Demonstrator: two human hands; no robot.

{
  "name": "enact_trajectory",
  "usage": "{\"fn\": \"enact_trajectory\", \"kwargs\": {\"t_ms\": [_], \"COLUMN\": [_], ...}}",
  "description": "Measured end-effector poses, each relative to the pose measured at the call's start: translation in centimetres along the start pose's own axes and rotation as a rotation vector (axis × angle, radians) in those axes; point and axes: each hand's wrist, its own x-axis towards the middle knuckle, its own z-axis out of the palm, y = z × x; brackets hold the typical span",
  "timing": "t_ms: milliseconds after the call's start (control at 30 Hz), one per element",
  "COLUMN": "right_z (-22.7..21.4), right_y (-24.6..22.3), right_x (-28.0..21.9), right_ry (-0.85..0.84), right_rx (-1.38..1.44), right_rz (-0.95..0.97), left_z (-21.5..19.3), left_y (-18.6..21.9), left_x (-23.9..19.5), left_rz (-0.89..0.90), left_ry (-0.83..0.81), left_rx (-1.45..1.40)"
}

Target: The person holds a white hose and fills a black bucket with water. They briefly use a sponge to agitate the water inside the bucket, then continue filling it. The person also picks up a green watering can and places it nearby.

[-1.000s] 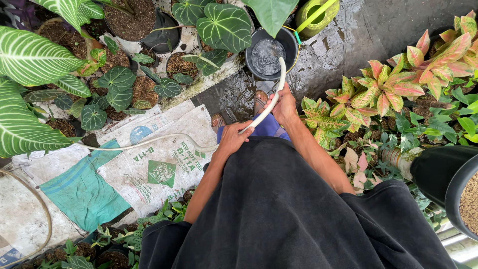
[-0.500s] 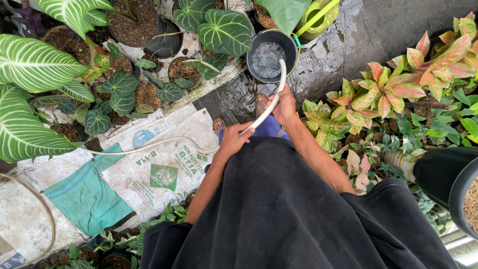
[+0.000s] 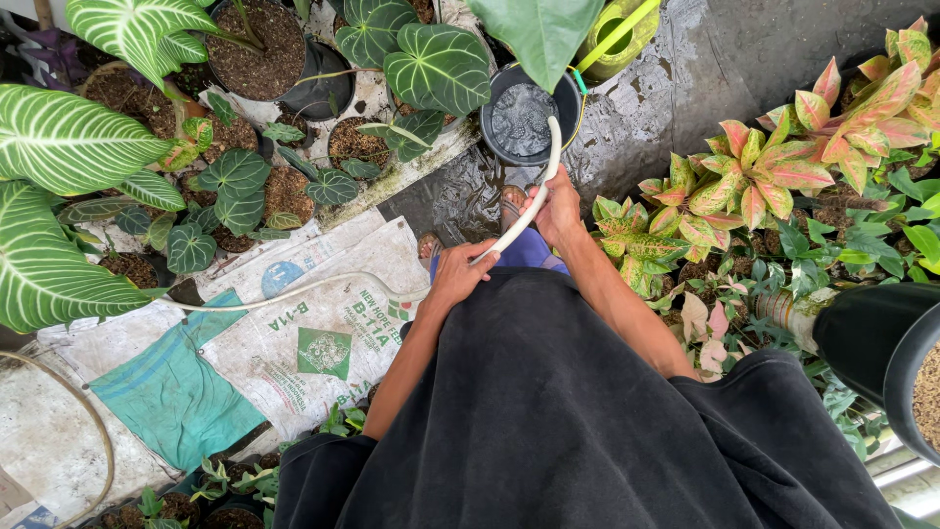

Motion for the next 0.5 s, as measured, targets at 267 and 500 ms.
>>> {"fn": "enact_trajectory", "kwargs": {"t_ms": [267,500], "right_z": [0.16,0.21], "right_y": [-0.18,-0.13], "right_x": [0.32,0.77], "right_ry": [0.035,0.049], "right_rx": [-0.001,-0.017], "right_rz": [0.025,0.027], "left_z": [0.03,-0.01], "left_y": [-0.10,-0.17], "left_x": [0.26,0.46], "left_rz": [0.014,-0.008], "left_ry": [0.010,0.009], "left_rx": [0.002,-0.030]}}
